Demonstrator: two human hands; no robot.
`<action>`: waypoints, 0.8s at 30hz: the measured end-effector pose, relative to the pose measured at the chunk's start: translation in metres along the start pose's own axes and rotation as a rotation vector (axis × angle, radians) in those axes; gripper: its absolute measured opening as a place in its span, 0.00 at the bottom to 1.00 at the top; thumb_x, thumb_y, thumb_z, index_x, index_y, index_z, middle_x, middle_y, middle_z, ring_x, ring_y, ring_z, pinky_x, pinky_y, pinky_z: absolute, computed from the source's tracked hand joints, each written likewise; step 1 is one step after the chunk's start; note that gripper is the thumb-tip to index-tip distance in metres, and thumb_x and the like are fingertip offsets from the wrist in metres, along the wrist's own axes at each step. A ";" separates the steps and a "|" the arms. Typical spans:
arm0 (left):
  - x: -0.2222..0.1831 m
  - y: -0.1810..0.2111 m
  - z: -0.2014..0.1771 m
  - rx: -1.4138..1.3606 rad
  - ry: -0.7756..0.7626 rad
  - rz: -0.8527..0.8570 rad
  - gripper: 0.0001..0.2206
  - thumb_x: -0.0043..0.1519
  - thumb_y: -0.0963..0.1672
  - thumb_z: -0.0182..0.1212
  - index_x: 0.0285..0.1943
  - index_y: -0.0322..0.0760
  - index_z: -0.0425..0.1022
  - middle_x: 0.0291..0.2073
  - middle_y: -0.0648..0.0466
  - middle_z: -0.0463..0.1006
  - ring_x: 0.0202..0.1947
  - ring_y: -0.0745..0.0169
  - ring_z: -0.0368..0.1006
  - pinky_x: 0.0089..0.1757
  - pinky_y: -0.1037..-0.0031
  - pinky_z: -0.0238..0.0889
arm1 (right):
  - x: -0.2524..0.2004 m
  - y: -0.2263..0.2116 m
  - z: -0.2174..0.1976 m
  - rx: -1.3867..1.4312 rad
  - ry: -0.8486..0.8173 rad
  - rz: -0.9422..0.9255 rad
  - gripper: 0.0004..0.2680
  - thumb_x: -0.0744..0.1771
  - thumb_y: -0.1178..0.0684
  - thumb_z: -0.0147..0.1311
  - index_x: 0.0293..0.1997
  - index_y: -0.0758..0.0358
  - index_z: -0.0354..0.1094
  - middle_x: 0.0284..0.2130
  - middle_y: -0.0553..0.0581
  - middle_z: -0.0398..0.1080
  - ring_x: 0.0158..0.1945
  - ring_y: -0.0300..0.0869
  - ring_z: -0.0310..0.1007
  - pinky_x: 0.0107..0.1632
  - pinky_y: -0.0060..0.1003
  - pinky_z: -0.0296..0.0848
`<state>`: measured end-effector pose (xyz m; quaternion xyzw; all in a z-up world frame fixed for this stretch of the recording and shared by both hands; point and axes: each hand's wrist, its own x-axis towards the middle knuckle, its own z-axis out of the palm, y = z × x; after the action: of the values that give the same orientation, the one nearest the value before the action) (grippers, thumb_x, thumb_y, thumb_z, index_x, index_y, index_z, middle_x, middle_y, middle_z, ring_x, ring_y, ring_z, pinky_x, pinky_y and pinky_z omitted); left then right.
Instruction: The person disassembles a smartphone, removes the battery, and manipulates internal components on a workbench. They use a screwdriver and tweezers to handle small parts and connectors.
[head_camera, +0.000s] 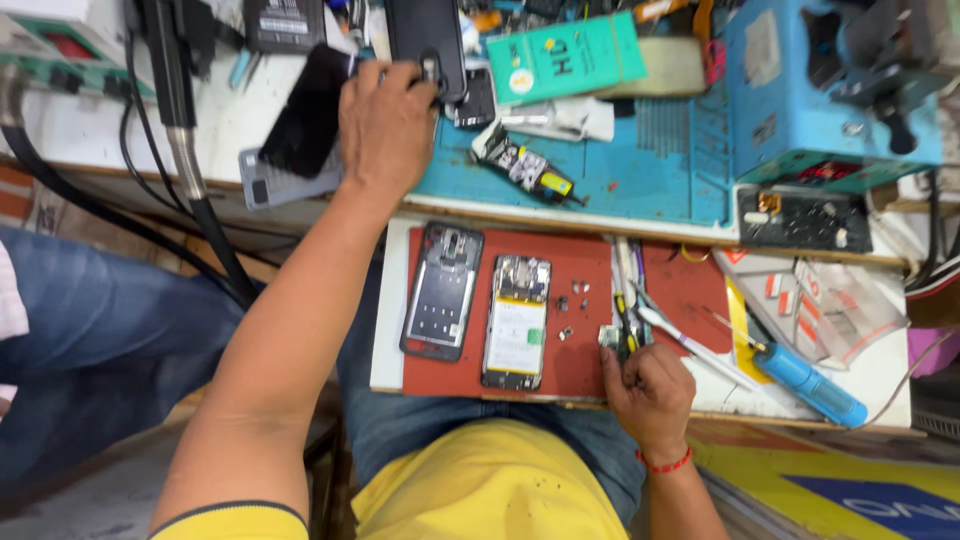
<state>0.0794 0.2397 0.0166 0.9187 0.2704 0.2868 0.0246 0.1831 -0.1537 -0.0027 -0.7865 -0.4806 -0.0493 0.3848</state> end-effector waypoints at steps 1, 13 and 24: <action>0.003 0.000 0.000 -0.002 0.025 0.004 0.09 0.57 0.40 0.67 0.45 0.37 0.82 0.48 0.52 0.80 0.54 0.48 0.70 0.51 0.57 0.63 | 0.001 0.000 0.000 -0.003 0.002 -0.001 0.16 0.61 0.62 0.67 0.20 0.62 0.55 0.19 0.55 0.59 0.21 0.48 0.58 0.26 0.42 0.56; -0.026 0.041 -0.087 -1.841 0.127 -0.534 0.08 0.71 0.43 0.55 0.54 0.34 0.68 0.49 0.51 0.79 0.49 0.65 0.78 0.53 0.68 0.76 | -0.001 0.001 0.002 0.035 0.005 0.006 0.15 0.60 0.61 0.67 0.19 0.63 0.56 0.17 0.54 0.58 0.18 0.46 0.58 0.23 0.41 0.55; -0.032 0.029 -0.172 -0.854 0.970 0.013 0.11 0.78 0.45 0.56 0.60 0.32 0.64 0.52 0.51 0.70 0.50 0.68 0.71 0.50 0.80 0.68 | 0.002 0.005 0.003 0.059 0.035 -0.012 0.15 0.59 0.61 0.67 0.18 0.63 0.56 0.17 0.54 0.58 0.18 0.46 0.58 0.23 0.41 0.56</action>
<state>-0.0218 0.1801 0.1498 0.5957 0.1075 0.7519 0.2612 0.1868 -0.1519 -0.0062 -0.7709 -0.4798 -0.0510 0.4157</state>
